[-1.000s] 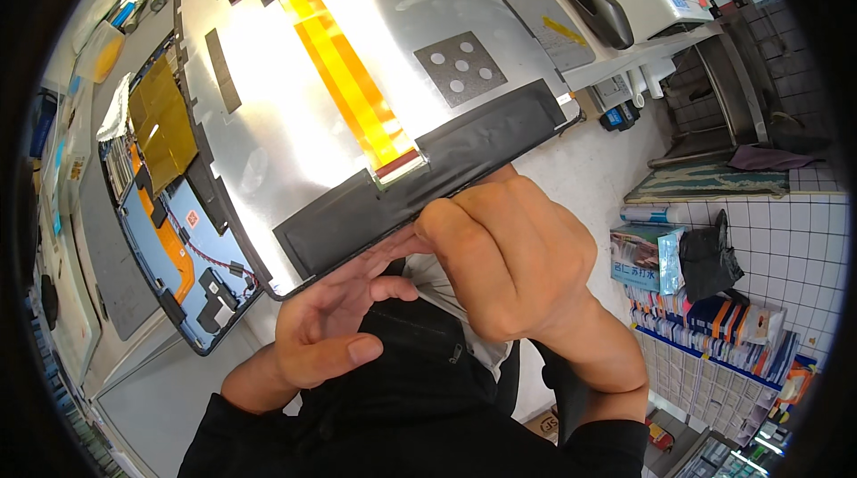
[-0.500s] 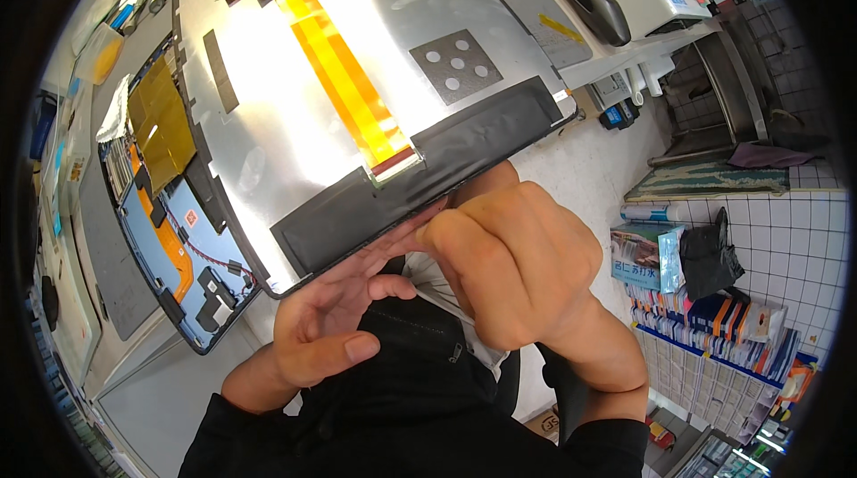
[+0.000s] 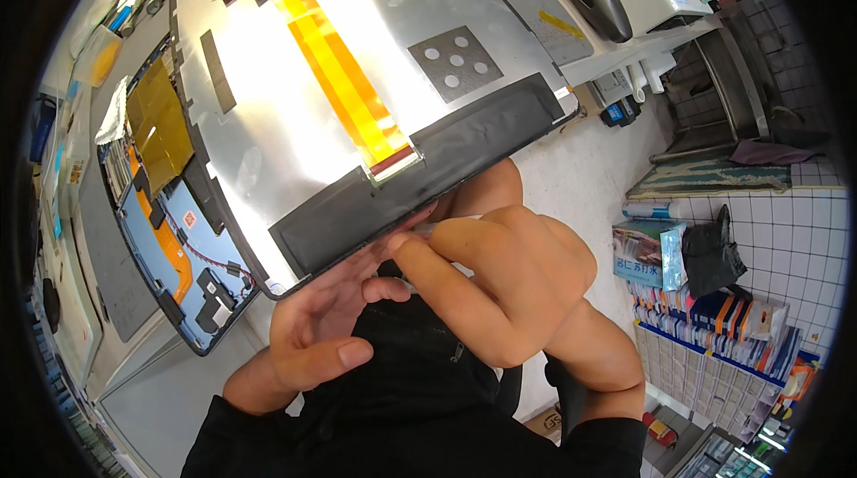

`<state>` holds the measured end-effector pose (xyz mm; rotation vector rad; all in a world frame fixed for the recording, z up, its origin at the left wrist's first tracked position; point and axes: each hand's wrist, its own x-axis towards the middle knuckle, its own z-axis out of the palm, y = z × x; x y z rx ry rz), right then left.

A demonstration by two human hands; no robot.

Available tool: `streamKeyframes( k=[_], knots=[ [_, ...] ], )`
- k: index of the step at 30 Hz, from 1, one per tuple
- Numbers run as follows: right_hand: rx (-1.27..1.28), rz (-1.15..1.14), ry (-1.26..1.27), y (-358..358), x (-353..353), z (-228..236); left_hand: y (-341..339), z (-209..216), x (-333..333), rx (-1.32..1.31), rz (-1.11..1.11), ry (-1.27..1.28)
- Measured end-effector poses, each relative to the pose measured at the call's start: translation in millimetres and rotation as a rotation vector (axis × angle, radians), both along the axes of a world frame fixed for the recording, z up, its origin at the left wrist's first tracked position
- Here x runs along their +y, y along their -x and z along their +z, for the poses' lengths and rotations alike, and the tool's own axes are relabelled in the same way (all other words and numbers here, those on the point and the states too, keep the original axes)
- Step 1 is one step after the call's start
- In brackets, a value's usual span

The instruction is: The person uses a screwdriver to remove screws from the back of a silver electronic device. They then use a thin metal tool to pry open the device's casing along the edges, separating the back cover from the main body.

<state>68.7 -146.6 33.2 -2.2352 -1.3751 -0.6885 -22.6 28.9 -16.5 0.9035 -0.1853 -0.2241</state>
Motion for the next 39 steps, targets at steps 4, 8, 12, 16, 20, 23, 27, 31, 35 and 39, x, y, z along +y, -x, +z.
streamKeyframes(
  k=[4,8,12,16,20,23,27,31,35,39],
  knots=[
    [-0.061,-0.006,0.014,-2,-1,-3,1,-2,3,-0.045,-0.016,-0.025],
    [-0.082,-0.011,0.017,-2,0,-4,3,-5,2,-0.085,0.007,-0.018],
    [-0.092,-0.019,0.025,-3,0,-4,4,-10,2,-0.162,0.031,-0.027],
    [-0.056,-0.043,0.056,2,3,-2,5,-15,0,-0.219,0.062,-0.045],
    [0.031,-0.058,0.11,7,4,6,8,-24,-4,-0.303,0.121,-0.016],
    [0.018,-0.041,0.125,6,5,8,6,-19,0,-0.286,0.082,-0.033],
    [-0.157,0.02,0.098,-6,4,3,4,-15,-1,-0.309,0.088,-0.016],
    [-0.174,0.036,0.053,-11,6,-4,4,-16,-1,-0.282,0.076,-0.012],
    [-0.121,0.024,0.035,-10,9,-6,4,-19,0,-0.271,0.072,-0.007],
    [-0.028,-0.002,0.003,-6,11,-6,4,-13,2,-0.191,0.046,-0.034]
  ],
)
